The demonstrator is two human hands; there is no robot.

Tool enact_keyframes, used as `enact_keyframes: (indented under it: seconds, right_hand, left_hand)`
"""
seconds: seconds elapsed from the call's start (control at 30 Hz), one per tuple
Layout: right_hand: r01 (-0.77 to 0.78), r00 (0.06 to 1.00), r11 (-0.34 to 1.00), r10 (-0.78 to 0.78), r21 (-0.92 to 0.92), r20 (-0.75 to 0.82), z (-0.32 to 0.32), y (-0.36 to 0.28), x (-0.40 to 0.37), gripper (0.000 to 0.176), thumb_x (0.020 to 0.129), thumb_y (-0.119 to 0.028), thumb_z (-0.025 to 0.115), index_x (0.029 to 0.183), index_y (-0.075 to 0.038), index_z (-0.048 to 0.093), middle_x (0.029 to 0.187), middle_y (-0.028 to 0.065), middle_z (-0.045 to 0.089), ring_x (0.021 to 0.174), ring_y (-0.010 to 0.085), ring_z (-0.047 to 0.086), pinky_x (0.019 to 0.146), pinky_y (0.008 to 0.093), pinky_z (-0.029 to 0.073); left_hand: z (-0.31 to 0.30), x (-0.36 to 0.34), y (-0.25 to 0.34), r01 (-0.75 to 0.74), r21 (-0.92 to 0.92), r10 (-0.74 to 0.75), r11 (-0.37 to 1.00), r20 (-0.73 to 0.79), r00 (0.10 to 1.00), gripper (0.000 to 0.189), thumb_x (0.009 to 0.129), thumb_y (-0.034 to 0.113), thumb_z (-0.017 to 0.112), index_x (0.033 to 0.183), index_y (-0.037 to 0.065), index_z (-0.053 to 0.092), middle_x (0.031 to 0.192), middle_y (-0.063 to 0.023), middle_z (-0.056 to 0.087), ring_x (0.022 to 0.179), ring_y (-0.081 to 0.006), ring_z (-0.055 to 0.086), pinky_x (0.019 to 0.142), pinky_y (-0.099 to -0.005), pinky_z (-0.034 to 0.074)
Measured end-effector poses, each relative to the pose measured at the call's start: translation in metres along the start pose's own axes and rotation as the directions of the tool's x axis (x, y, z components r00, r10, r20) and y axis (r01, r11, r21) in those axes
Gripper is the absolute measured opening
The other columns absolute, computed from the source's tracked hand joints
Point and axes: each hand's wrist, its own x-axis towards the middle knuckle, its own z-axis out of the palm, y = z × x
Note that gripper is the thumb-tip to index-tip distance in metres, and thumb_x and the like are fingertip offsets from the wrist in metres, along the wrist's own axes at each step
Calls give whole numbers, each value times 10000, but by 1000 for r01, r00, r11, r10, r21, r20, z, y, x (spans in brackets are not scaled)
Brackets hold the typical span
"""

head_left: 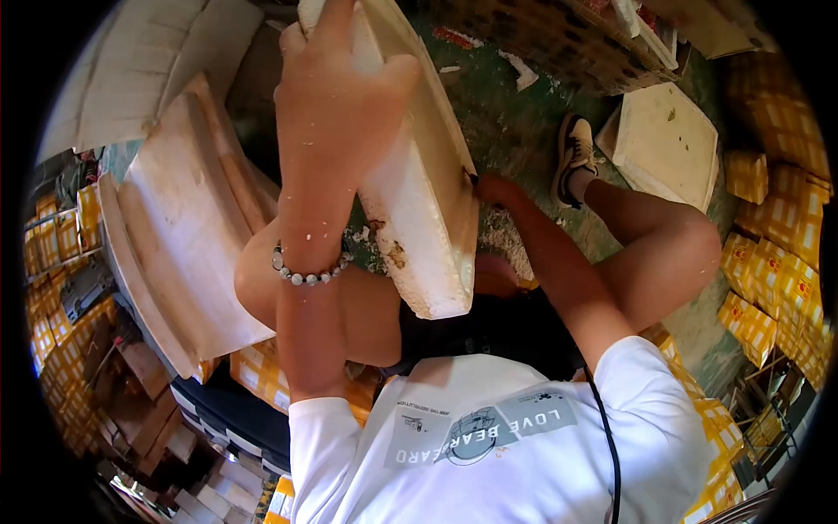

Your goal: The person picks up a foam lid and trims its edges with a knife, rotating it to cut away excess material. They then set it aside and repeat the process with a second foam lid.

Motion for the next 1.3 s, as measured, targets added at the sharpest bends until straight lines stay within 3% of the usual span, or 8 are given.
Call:
enact_keyframes:
  seconds: [0.27, 0.57, 0.67, 0.73, 0.8, 0.93, 1.13, 1.3]
  right_hand:
    - [12, 999, 998, -14, -69, -31, 16, 19, 4, 314, 986, -151, 538, 866, 97, 688, 662, 218, 646, 465, 285, 570, 481, 455, 438]
    - [-28, 992, 986, 46, -162, 114, -9, 11, -2, 147, 836, -71, 688, 756, 53, 696, 711, 235, 658, 574, 287, 635, 538, 482, 461]
    - [120, 991, 949, -98, -290, 89, -22, 11, -7, 130, 778, -39, 697, 677, 41, 679, 698, 224, 647, 587, 300, 633, 526, 479, 452]
    - [179, 945, 847, -7, -500, 326, -42, -3, -13, 99, 709, -8, 701, 624, 23, 660, 694, 211, 641, 600, 304, 631, 522, 474, 440]
    - [97, 965, 899, 21, -428, 263, -47, -16, -32, 102, 708, -18, 693, 615, 9, 663, 692, 204, 645, 600, 302, 630, 527, 474, 438]
    - [-45, 971, 955, 111, -293, 212, -42, -10, -16, 154, 748, -57, 660, 598, -24, 679, 672, 185, 646, 589, 292, 613, 549, 479, 427]
    - [-15, 973, 967, 73, -255, 217, -42, -6, -5, 307, 875, -172, 592, 633, -30, 716, 674, 174, 666, 593, 278, 624, 598, 477, 479]
    - [-47, 986, 975, 80, -216, 147, -33, -1, 32, 397, 960, -267, 556, 687, -47, 743, 689, 158, 676, 600, 275, 625, 618, 486, 493]
  left_hand:
    - [3, 3, 2, 3, 86, -4, 996, 12, 1000, 752, 755, 126, 655, 1486, 116, 481, 1152, -282, 578, 1114, -464, 586, 992, -477, 469]
    - [4, 8, 21, 33, 73, -33, 997, -5, 999, 744, 751, 125, 639, 1480, 106, 492, 1203, -282, 585, 1150, -455, 586, 1027, -462, 458]
    - [6, 1, 30, 5, 72, -4, 997, -18, 1000, 742, 752, 125, 635, 1480, 103, 495, 1209, -285, 588, 1164, -453, 584, 1037, -455, 454]
    - [6, 0, 29, -43, 92, 48, 995, -56, 997, 741, 752, 125, 635, 1480, 101, 496, 1213, -286, 590, 1167, -453, 584, 1039, -453, 453]
    - [4, 8, 22, 41, 137, -46, 990, 32, 998, 740, 756, 123, 632, 1482, 98, 493, 1227, -286, 592, 1178, -448, 581, 1040, -451, 449]
    - [5, -1, 45, -11, 135, 17, 991, -42, 999, 743, 756, 115, 635, 1485, 99, 490, 1234, -292, 593, 1187, -448, 578, 1048, -454, 442]
    - [14, 1, 25, -148, 49, 151, 988, -54, 987, 745, 752, 98, 641, 1483, 93, 496, 1250, -308, 593, 1202, -458, 570, 1062, -445, 437]
    - [12, 10, 25, 29, 52, -30, 998, 19, 999, 747, 754, 112, 636, 1488, 117, 499, 1233, -317, 600, 1218, -452, 568, 1048, -445, 451]
